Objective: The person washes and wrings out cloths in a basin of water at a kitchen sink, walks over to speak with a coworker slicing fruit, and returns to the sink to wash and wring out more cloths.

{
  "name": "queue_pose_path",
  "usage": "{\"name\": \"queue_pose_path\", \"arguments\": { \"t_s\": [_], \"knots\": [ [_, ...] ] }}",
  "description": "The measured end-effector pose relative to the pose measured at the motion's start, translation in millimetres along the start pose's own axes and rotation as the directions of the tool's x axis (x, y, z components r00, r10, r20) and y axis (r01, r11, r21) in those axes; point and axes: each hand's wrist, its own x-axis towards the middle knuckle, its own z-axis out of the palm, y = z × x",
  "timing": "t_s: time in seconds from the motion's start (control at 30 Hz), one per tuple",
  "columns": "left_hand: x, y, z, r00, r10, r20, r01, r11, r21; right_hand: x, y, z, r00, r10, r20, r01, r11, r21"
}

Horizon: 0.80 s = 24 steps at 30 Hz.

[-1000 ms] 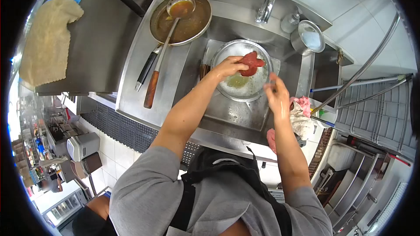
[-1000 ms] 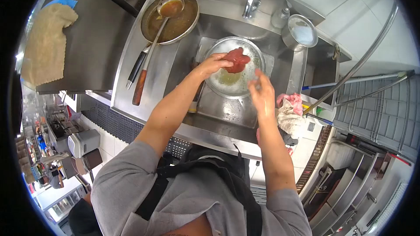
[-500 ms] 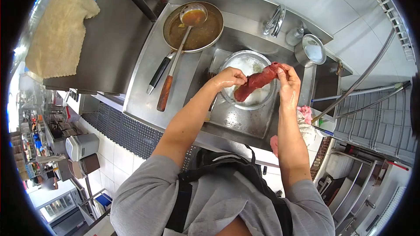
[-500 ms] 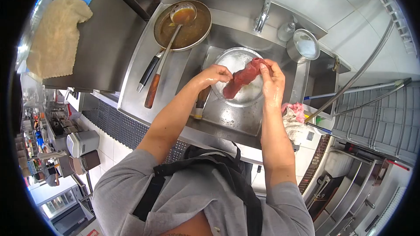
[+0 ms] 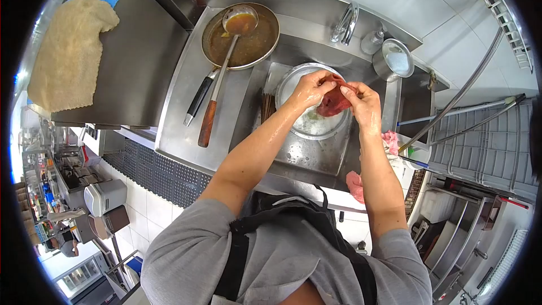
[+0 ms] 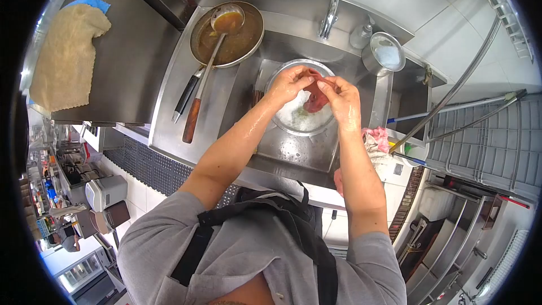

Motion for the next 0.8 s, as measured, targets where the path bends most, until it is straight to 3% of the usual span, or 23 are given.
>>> {"name": "queue_pose_path", "arguments": {
  "t_s": [0.03,0.13,0.17,0.23,0.27,0.3,0.4,0.47,0.5,0.57,0.63,0.7,0.73,0.8],
  "knots": [
    [0.1,5.7,3.8,1.000,0.001,-0.001,-0.001,1.000,0.001,-2.4,-6.3,-0.5,0.996,0.083,0.018,-0.083,0.996,-0.023],
    [-7.5,18.3,11.0,0.919,0.125,-0.375,-0.010,0.956,0.293,-2.8,3.7,3.4,0.993,0.115,-0.024,-0.111,0.984,0.138],
    [-9.7,14.8,8.0,0.919,0.122,-0.376,-0.007,0.956,0.293,-3.7,8.5,5.6,0.993,0.118,-0.023,-0.114,0.984,0.138],
    [-13.5,9.8,-2.3,0.946,-0.198,-0.256,0.252,0.946,0.201,-4.4,17.7,15.6,0.995,0.085,-0.050,-0.072,0.975,0.211],
    [-22.0,35.6,4.6,0.908,-0.400,-0.121,0.376,0.909,-0.180,-7.5,20.8,23.5,0.994,0.108,-0.031,-0.099,0.970,0.224],
    [-25.1,40.2,5.3,0.909,-0.417,-0.025,0.393,0.874,-0.287,-11.2,30.1,30.4,0.998,0.066,0.001,-0.066,0.987,0.147],
    [-24.0,9.6,-7.9,0.917,-0.397,0.027,0.394,0.894,-0.213,-24.8,32.5,43.2,0.999,0.028,0.019,-0.030,0.995,0.098],
    [-29.3,6.7,-11.3,0.911,-0.409,0.050,0.407,0.873,-0.267,-32.1,35.8,45.1,0.997,-0.082,-0.012,0.081,0.995,-0.052],
    [-32.8,4.8,-10.7,0.908,-0.415,0.054,0.414,0.870,-0.267,-35.5,36.3,43.5,0.997,-0.075,-0.015,0.074,0.996,-0.051],
    [-36.6,12.5,-8.9,0.912,-0.405,0.069,0.376,0.756,-0.535,-36.3,34.7,38.9,0.992,0.130,-0.011,-0.126,0.981,0.150],
    [-39.2,11.0,-5.9,0.905,-0.409,0.117,0.395,0.706,-0.588,-33.0,39.7,30.5,0.988,0.156,-0.013,-0.152,0.975,0.159],
    [-39.8,11.6,-1.2,0.891,-0.425,0.160,0.430,0.675,-0.600,-31.3,37.8,25.8,0.996,-0.060,-0.072,0.042,0.972,-0.232],
    [-38.2,8.3,-1.2,0.894,-0.420,0.157,0.435,0.724,-0.536,-31.3,30.2,24.1,0.986,-0.154,-0.070,0.117,0.918,-0.378],
    [-34.0,2.1,-2.8,0.911,-0.387,0.141,0.405,0.781,-0.476,-23.5,41.1,13.1,0.990,-0.144,-0.008,0.127,0.900,-0.417]
  ]
}}
